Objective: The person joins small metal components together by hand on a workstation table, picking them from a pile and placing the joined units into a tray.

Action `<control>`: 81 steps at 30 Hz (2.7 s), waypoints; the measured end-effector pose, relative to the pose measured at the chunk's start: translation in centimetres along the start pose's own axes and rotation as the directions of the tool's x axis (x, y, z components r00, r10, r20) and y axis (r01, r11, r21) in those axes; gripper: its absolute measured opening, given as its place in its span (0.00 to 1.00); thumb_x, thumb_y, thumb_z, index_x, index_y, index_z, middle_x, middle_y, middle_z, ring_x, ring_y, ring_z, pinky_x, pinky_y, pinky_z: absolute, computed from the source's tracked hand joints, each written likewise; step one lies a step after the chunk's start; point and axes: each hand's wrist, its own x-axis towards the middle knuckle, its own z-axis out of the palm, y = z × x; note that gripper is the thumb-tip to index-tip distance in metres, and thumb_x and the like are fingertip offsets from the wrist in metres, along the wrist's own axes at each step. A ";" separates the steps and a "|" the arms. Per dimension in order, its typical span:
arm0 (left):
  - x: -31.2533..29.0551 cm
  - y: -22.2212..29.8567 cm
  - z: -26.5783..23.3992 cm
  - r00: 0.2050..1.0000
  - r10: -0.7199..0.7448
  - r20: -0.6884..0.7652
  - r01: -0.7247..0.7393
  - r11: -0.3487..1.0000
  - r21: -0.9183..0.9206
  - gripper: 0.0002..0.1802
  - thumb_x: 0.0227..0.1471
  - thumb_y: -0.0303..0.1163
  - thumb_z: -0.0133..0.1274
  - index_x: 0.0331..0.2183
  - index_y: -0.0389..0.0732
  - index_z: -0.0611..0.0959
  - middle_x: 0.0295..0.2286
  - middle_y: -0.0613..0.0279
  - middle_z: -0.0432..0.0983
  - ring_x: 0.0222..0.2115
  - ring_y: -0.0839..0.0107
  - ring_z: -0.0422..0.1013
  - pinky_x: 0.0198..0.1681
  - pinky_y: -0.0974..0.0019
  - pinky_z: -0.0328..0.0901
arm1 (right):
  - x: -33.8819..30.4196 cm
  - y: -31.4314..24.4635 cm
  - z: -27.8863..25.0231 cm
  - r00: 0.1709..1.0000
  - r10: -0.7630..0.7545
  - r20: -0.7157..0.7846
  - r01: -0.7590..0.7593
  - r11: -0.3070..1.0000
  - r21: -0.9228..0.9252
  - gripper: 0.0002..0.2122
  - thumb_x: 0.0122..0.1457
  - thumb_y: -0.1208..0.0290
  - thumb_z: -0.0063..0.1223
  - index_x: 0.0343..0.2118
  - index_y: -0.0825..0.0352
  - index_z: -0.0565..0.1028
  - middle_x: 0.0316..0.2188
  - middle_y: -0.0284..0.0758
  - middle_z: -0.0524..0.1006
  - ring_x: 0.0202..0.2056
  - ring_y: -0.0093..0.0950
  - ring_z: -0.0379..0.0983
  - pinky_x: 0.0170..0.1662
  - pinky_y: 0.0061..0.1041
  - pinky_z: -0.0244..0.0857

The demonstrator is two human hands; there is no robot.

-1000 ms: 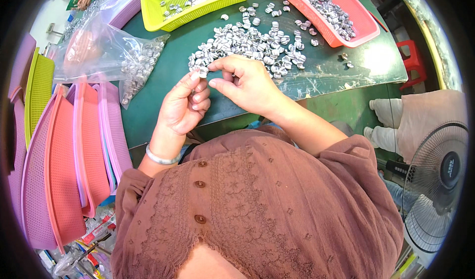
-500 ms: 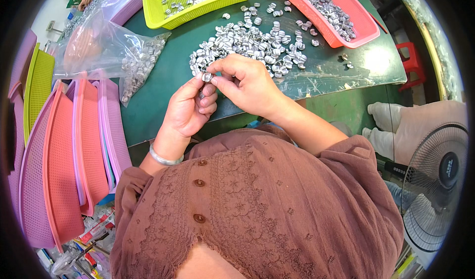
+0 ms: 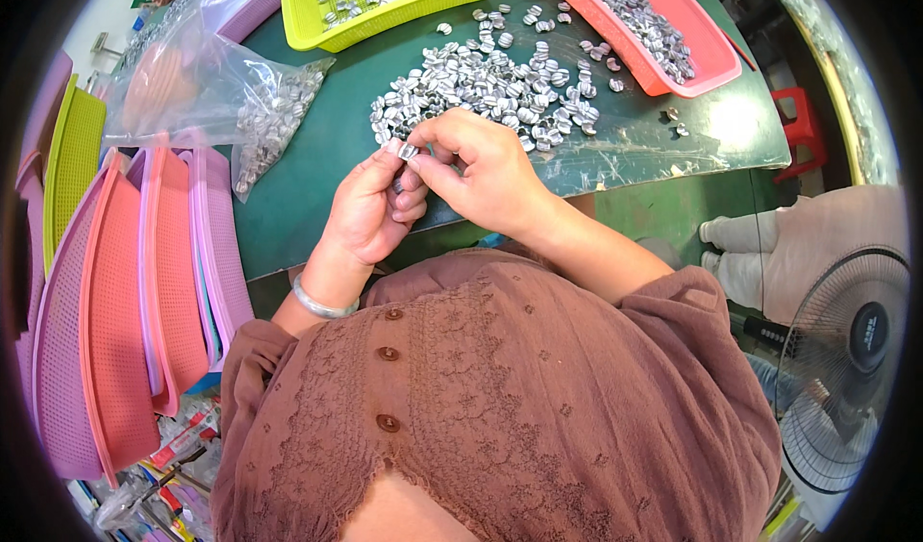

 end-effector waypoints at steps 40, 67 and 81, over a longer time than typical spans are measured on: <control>-0.8 0.0 -0.2 0.993 0.058 -0.102 -0.047 0.993 0.108 0.09 0.53 0.30 0.46 0.35 0.36 0.74 0.30 0.58 0.73 0.27 0.72 0.69 0.28 0.72 0.65 | -0.6 1.1 -0.9 0.938 0.310 0.158 -0.334 0.675 0.658 0.17 0.53 0.85 0.45 0.47 0.70 0.65 0.41 0.39 0.72 0.42 0.24 0.70 0.45 0.23 0.66; -0.9 -0.2 0.9 0.994 -0.002 -0.108 0.013 0.995 0.097 0.10 0.54 0.35 0.48 0.28 0.39 0.79 0.20 0.71 0.68 0.18 0.82 0.62 0.18 0.79 0.56 | -1.0 0.7 0.1 0.931 0.293 0.217 -0.364 0.702 0.612 0.11 0.60 0.76 0.42 0.45 0.71 0.66 0.43 0.42 0.73 0.39 0.23 0.71 0.46 0.24 0.65; -0.8 -0.3 0.3 0.998 0.034 -0.060 -0.025 0.988 0.155 0.10 0.57 0.34 0.45 0.27 0.40 0.75 0.20 0.70 0.68 0.18 0.81 0.61 0.18 0.79 0.54 | -1.0 0.7 -0.3 0.954 0.237 0.186 -0.299 0.819 0.490 0.09 0.56 0.81 0.45 0.40 0.70 0.69 0.46 0.38 0.69 0.43 0.22 0.68 0.47 0.23 0.63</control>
